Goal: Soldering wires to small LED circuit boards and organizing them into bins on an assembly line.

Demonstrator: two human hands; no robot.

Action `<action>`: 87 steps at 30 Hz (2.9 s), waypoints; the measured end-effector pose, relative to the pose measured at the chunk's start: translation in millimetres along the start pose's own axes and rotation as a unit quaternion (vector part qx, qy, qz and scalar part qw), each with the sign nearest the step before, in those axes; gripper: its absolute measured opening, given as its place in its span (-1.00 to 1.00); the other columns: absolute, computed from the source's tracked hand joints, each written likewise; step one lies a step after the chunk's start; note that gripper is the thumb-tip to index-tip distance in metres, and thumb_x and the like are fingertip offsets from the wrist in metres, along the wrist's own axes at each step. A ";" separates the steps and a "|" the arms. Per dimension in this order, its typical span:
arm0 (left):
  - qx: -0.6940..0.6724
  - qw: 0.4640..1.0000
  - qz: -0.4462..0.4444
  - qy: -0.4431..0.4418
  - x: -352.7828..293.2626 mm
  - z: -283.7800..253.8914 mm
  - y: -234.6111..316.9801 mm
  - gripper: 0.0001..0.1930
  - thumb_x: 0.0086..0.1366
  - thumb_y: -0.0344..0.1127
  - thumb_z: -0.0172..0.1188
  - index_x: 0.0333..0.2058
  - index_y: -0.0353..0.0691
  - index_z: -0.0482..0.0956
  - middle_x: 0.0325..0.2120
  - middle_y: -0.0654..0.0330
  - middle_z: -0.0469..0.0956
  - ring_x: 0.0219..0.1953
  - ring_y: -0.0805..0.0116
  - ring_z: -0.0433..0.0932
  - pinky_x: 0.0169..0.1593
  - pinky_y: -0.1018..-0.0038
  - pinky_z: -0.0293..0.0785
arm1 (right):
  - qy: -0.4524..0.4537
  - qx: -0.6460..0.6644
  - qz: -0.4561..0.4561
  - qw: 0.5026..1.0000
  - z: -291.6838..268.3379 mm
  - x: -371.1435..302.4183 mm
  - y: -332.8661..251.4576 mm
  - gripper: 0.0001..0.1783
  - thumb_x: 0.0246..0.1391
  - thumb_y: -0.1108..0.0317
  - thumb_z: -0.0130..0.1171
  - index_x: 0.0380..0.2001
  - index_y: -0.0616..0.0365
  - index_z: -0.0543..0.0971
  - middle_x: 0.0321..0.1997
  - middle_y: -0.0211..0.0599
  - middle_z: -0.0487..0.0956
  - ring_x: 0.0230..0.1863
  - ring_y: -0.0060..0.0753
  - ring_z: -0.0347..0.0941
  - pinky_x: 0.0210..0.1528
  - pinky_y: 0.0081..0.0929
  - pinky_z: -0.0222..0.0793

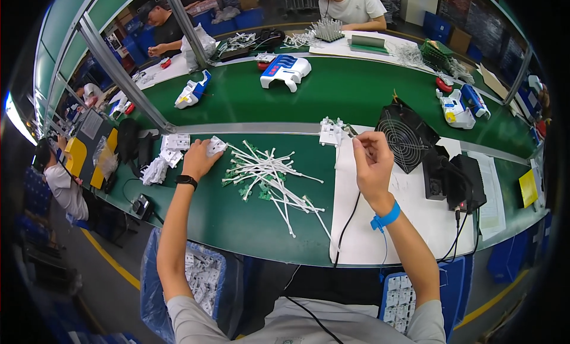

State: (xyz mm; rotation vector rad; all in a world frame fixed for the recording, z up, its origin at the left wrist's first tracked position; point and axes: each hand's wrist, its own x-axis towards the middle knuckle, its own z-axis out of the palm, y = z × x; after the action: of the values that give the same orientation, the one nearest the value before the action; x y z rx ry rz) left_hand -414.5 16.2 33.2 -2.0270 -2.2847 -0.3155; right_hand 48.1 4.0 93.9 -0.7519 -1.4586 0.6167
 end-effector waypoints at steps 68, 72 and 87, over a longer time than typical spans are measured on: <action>-0.192 0.939 0.285 0.020 -87.9 -57.9 283.5 -0.41 -0.02 -0.18 0.52 -0.09 -0.35 0.46 -0.27 -0.01 0.64 -0.29 0.00 0.67 -0.23 0.24 0.59 | -0.257 0.125 0.369 0.884 -35.5 -29.5 37.5 -0.76 0.19 0.32 0.32 -0.28 0.35 0.65 -0.36 -0.22 0.66 -0.31 -0.52 0.54 -0.21 -0.57 0.43; -0.355 0.910 0.214 -0.034 -84.7 -66.7 292.5 -0.49 0.07 -0.22 0.52 -0.10 -0.33 0.50 -0.26 -0.03 0.68 -0.28 0.06 0.70 -0.22 0.31 0.59 | -0.259 0.138 0.316 0.902 -38.1 -26.2 23.2 -0.78 0.22 0.36 0.28 -0.20 0.33 0.64 -0.32 -0.26 0.66 -0.25 -0.52 0.54 -0.17 -0.53 0.44; -0.400 0.892 0.204 -0.057 -51.4 -68.5 339.2 -0.72 0.14 -0.25 0.36 -0.30 -0.37 0.61 -0.55 -0.01 0.62 -0.53 0.16 0.63 -0.40 0.36 0.48 | -0.152 0.094 0.263 0.948 -76.0 -21.1 -6.4 -0.75 0.26 0.37 0.21 -0.08 0.32 0.59 -0.22 -0.27 0.64 -0.34 -0.50 0.60 -0.33 -0.54 0.50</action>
State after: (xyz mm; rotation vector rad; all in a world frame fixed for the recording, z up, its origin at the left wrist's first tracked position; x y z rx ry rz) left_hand -78.4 -10.8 126.3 -2.8712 -1.8490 -1.2990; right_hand 122.6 -22.0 88.0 -0.9310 -1.4499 1.3112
